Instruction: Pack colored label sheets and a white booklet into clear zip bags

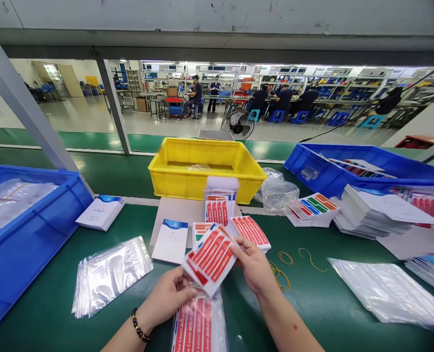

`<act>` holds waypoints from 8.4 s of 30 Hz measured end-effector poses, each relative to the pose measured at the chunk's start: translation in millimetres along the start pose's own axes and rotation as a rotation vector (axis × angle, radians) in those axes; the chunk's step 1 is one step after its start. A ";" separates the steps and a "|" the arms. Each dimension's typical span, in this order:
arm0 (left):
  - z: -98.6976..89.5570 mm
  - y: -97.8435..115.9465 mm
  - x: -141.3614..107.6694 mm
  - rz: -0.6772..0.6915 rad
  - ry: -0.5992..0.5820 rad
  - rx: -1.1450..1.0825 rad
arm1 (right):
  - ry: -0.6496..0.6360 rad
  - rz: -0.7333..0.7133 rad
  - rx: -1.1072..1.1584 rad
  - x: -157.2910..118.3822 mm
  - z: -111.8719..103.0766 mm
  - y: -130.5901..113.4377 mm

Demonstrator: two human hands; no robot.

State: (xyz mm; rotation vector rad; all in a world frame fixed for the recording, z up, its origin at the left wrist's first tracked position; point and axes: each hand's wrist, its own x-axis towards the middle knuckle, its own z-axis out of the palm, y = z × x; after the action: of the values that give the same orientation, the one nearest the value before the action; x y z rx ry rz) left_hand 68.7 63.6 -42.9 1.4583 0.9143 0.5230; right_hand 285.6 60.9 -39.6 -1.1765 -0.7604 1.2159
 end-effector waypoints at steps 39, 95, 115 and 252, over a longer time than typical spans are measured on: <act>3.0 -0.2 2.7 -0.133 0.175 -0.402 | -0.479 -0.015 -0.521 -19.5 15.5 10.1; -110.8 -16.3 -43.1 -0.473 0.393 0.982 | -0.385 -0.926 -0.976 -58.9 43.1 46.2; 2.5 12.2 -21.9 -0.012 0.234 0.332 | -0.357 -0.657 -0.960 -48.1 52.5 52.4; 18.9 -3.3 1.9 -0.284 0.290 -0.960 | -0.243 -1.399 -1.186 -49.8 53.5 37.4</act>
State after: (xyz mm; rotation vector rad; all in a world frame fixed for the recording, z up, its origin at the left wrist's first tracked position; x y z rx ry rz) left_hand 83.9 53.4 -48.8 0.3847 0.8835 0.8207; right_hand 213.2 24.7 -53.9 -0.9165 -2.1294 -0.4121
